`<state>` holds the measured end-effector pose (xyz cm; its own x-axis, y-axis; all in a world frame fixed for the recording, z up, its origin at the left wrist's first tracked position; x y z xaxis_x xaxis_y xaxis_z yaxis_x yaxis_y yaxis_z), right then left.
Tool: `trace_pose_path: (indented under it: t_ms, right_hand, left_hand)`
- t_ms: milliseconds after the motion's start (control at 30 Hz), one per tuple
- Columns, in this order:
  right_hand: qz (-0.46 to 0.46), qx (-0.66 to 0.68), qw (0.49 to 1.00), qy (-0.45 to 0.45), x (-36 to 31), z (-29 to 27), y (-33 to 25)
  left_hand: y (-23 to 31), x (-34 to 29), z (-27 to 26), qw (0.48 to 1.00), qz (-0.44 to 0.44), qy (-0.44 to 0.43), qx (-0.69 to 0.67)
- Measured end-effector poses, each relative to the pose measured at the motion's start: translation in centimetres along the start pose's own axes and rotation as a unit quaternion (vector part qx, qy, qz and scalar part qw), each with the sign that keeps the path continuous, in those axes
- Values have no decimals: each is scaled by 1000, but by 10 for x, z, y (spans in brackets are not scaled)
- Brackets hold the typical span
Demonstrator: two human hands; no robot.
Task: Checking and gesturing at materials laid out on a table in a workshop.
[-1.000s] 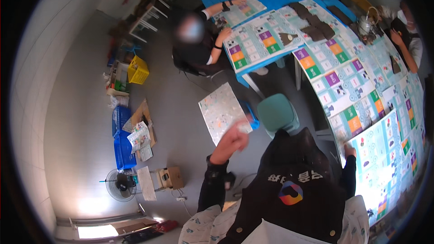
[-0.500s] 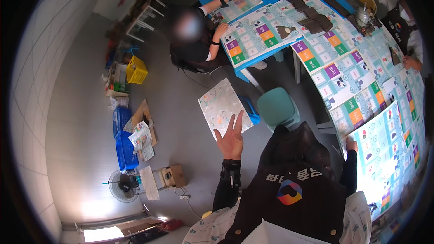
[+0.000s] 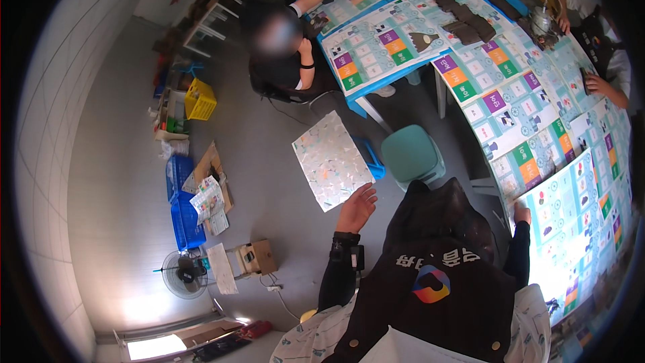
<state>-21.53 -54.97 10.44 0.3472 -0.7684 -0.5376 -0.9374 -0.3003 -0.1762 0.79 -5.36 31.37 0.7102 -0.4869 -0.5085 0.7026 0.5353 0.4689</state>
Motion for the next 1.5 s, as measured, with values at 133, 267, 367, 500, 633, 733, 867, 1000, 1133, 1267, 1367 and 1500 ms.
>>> trace_pose_path:
  t_ms: [133, 267, 367, 500, 633, 733, 867, 1000, 1133, 1267, 1367, 1500]
  right_hand:
    - [2, 3, 1000, -1, -1, 0, -1]
    - [5, -10, 1000, 18, -9, -4, -7]
    - [14, -13, 1000, 24, -4, 1, -2]
    - [18, -16, 1000, 18, -14, -6, -11]
    - [58, 18, 998, 10, -24, -14, -16]
    - [54, 19, 998, 20, -29, -18, -21]
    - [54, 28, 998, 28, -33, -18, -22]
    - [48, 35, 998, 22, -40, -25, -29]
    - [6, 1, 1000, 21, -37, -23, -25]
    - [10, -19, 1000, 4, -57, -38, -41]
    - [20, -16, 1000, 5, -60, -40, -45]
    - [10, -21, 1000, 18, -54, -32, -41]
  left_hand:
    - [-2, 11, -7, 999, -11, 11, 31]
    - [-7, 23, -21, 997, -16, 42, 61]
    - [-17, 33, -42, 993, -32, 66, 87]
    - [-38, 41, -91, 992, -53, 85, 77]
    - [-57, 37, -125, 986, -67, 142, 61]
    - [-70, 32, -152, 979, -72, 180, 61]
    - [-85, 17, -174, 961, -117, 228, 106]
    - [-103, 1, -201, 940, -154, 272, 134]
    - [-109, -7, -206, 931, -178, 286, 140]
    - [-111, -10, -210, 939, -160, 276, 126]
    - [-109, -7, -205, 940, -155, 274, 129]
    - [-104, -2, -195, 940, -159, 272, 133]
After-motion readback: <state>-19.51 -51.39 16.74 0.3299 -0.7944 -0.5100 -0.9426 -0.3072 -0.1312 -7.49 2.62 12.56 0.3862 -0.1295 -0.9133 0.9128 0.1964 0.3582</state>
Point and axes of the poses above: each hand's wrist, its own x-axis towards the middle knuckle, its own z-axis out of the palm, y = z × x, the point moved 3 cm from there along x, towards the middle knuckle, and after that the axes turned 5 degrees about -y, right-handed, at the moved point
